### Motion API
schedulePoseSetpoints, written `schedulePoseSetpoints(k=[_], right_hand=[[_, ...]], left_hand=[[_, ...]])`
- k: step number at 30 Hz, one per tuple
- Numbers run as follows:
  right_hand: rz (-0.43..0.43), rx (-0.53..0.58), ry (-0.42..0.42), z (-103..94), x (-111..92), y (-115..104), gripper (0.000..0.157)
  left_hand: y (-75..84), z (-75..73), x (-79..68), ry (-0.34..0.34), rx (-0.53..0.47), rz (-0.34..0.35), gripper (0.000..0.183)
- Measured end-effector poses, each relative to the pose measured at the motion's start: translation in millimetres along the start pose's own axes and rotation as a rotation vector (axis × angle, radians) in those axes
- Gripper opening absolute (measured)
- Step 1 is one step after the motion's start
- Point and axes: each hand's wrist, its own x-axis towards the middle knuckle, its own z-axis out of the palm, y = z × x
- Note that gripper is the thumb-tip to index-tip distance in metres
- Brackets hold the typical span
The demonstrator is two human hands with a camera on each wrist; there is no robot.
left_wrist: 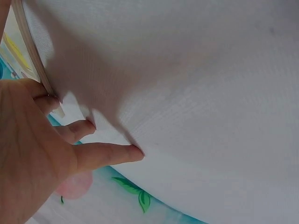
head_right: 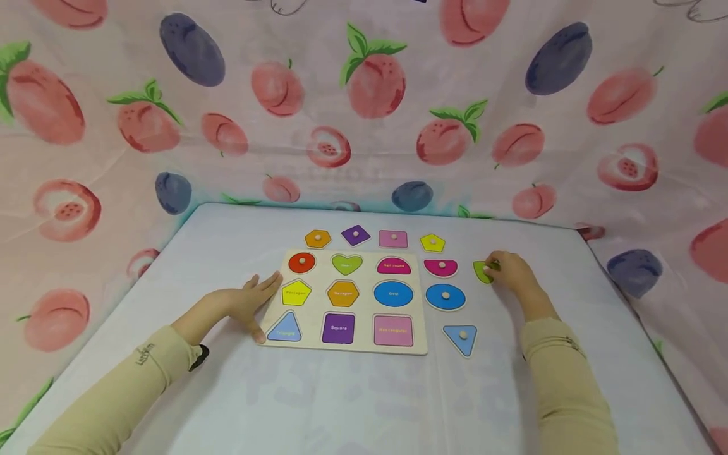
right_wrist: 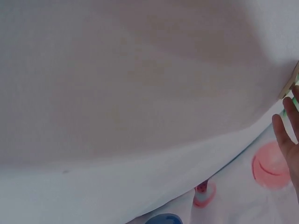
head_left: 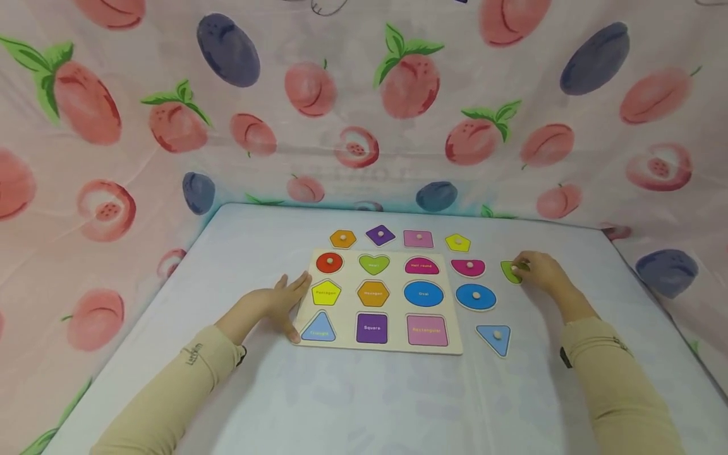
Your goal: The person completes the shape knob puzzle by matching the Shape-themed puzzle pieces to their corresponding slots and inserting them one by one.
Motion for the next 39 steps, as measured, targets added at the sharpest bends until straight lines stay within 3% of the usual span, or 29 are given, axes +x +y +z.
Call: schedulePoseSetpoints(k=[10,18,39], right_hand=[[0.146,0.03,0.124,4.8,-0.7,-9.8,0.033],[0.216,0.062,0.131,5.4,-3.4,-10.4,0.028],[0.06,0.126,0.227,11.1,1.7,-30.2,0.025]], left_hand=[[-3.5,-2.3,-0.8,0.001,-0.016,-0.001,0.131],[-0.6,-1.6,-0.7,0.0,-0.013,0.027,0.13],[-1.3,-0.8,0.1,0.001,-0.03,0.015,0.129]])
